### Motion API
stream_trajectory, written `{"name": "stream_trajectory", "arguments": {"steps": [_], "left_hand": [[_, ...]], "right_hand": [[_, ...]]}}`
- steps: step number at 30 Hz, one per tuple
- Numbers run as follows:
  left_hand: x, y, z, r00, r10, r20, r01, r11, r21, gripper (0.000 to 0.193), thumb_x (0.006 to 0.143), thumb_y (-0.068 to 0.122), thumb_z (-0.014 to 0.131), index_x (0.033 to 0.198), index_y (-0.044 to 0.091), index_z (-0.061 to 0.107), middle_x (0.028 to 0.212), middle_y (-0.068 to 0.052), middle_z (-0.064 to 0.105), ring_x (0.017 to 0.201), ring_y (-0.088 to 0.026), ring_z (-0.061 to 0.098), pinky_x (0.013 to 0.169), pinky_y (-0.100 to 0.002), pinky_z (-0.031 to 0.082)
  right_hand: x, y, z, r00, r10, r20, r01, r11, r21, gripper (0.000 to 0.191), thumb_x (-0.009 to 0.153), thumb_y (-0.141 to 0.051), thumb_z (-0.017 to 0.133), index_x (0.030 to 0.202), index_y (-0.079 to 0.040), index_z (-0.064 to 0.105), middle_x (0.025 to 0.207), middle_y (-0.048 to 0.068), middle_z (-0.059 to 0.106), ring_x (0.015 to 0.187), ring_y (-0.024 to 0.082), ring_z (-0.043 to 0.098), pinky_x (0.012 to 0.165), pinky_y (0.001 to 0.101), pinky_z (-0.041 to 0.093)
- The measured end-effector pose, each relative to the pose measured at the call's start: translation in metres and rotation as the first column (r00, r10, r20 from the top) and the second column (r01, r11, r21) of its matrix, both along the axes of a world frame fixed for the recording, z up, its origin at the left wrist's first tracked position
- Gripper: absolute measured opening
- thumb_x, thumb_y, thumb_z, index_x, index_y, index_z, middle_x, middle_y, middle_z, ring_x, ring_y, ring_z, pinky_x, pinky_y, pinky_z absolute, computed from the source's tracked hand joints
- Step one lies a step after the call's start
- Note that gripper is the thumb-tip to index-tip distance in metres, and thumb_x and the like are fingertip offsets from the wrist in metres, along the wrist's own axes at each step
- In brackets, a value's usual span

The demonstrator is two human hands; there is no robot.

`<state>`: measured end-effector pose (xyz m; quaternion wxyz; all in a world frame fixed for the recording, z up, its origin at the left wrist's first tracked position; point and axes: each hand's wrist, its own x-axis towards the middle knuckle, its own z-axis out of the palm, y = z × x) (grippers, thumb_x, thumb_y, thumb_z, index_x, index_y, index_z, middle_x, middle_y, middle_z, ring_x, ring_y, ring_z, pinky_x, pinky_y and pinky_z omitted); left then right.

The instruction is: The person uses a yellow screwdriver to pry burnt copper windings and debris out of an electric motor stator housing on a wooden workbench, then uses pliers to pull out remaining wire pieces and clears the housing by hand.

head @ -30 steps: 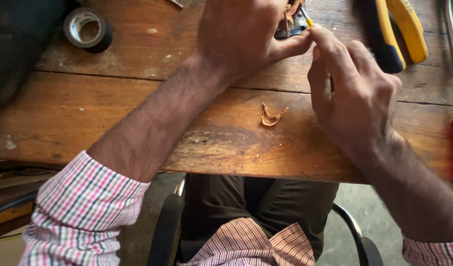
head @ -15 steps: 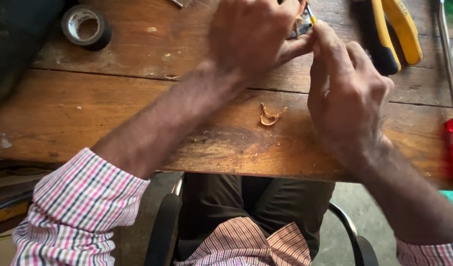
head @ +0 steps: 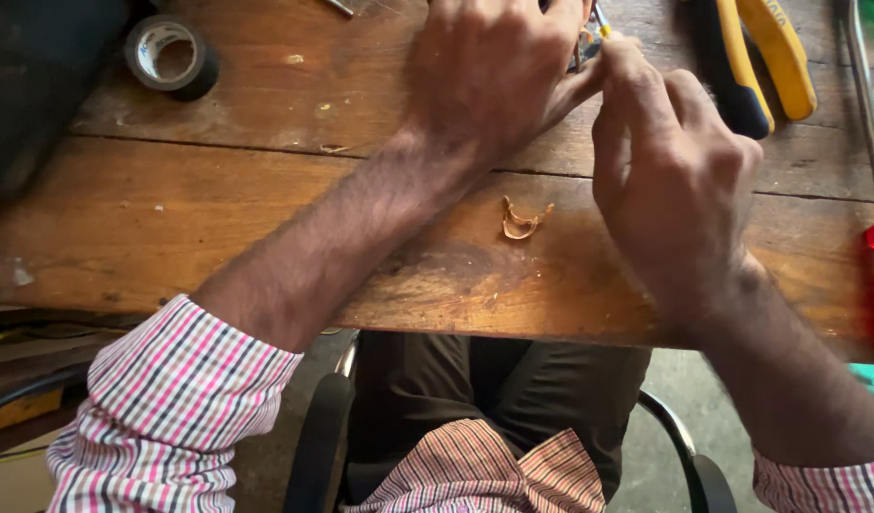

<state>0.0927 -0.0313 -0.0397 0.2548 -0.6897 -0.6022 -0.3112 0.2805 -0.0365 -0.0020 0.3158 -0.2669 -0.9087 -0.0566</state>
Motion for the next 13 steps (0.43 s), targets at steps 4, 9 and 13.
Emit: {"name": "stream_trajectory", "arguments": {"steps": [4, 9, 13], "left_hand": [[-0.005, -0.002, 0.0, 0.999, -0.032, -0.009, 0.032, 0.999, -0.003, 0.055, 0.101, 0.062, 0.066, 0.098, 0.008, 0.073, 0.075, -0.008, 0.068, 0.065, -0.023, 0.066, 0.06, -0.045, 0.048], [-0.016, -0.008, 0.0, 0.996, -0.084, -0.043, 0.082, 0.995, -0.058, 0.061, 0.097, 0.067, 0.066, 0.108, 0.008, 0.073, 0.091, -0.008, 0.071, 0.079, -0.025, 0.068, 0.072, -0.044, 0.05], [-0.022, -0.006, -0.007, 0.986, -0.151, -0.065, 0.148, 0.987, -0.057, 0.062, 0.105, 0.063, 0.062, 0.125, 0.005, 0.071, 0.102, -0.01, 0.071, 0.087, -0.024, 0.068, 0.077, -0.043, 0.05]], "right_hand": [[0.004, 0.008, 0.006, 0.993, 0.053, -0.103, -0.071, 0.981, -0.182, 0.022, 0.113, -0.003, 0.065, 0.135, -0.001, 0.065, 0.102, 0.018, 0.071, 0.085, 0.031, 0.072, 0.075, 0.0435, 0.057], [0.006, 0.007, 0.008, 0.982, 0.142, -0.125, -0.167, 0.961, -0.222, 0.027, 0.112, 0.0, 0.057, 0.138, 0.004, 0.059, 0.119, 0.023, 0.07, 0.107, 0.036, 0.071, 0.092, 0.0429, 0.057], [0.012, 0.015, 0.005, 0.984, 0.138, -0.114, -0.162, 0.957, -0.239, 0.026, 0.114, -0.001, 0.057, 0.14, 0.003, 0.058, 0.121, 0.023, 0.07, 0.109, 0.035, 0.072, 0.096, 0.0434, 0.057]]}}
